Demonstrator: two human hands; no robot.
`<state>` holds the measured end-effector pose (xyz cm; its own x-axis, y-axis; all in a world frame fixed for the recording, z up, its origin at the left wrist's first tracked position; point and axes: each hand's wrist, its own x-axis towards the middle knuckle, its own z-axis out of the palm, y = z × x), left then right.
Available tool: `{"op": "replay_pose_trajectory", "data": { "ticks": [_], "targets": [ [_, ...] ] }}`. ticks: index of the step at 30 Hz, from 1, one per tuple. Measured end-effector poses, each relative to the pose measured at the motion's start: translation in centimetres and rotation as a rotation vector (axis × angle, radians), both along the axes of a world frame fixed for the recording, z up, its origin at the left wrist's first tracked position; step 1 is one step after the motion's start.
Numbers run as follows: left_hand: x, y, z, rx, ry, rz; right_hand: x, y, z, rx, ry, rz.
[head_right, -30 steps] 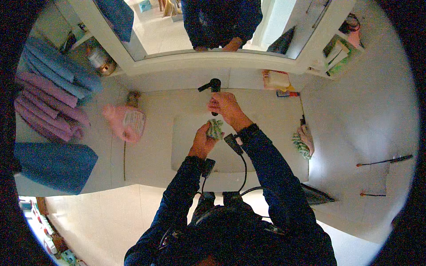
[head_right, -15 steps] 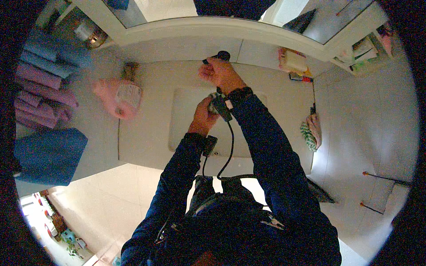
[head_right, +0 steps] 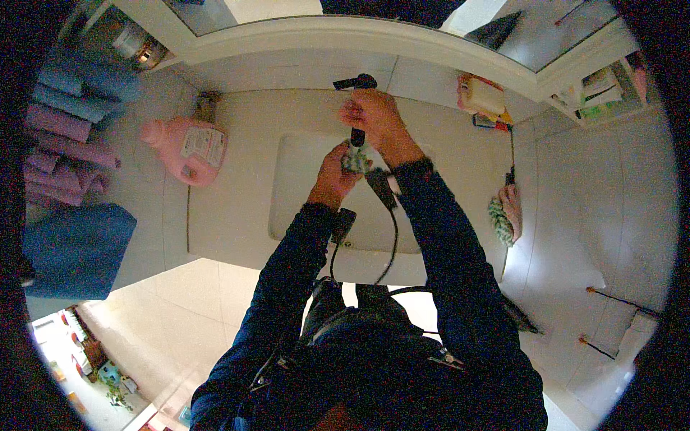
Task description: The person wipes the window screen and frame with a cloth, then cleans the glass pane. They move to the bathroom sink, rinse the cloth under running water, wring it out, and return to wipe the window frame again.
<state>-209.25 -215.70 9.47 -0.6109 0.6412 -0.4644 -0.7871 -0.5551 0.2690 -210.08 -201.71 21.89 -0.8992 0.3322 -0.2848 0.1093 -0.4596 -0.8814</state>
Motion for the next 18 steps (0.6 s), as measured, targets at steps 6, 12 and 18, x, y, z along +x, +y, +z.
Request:
{"op": "replay_pose_trajectory", "data": {
  "ticks": [6, 12, 18],
  "targets": [
    [0.4, 0.7, -1.1, -0.112, 0.039, -0.006, 7.7, -0.9, -8.9, 0.036, -0.191, -0.244],
    [2.1, 1.2, -0.7, -0.255, 0.076, 0.092, 8.0, -5.9, -14.2, 0.091, -0.05, -0.017],
    [2.0, -0.7, 2.1, -0.177, -0.043, -0.016, 8.3, -8.0, -13.1, 0.598, -0.182, 0.063]
  ]
}}
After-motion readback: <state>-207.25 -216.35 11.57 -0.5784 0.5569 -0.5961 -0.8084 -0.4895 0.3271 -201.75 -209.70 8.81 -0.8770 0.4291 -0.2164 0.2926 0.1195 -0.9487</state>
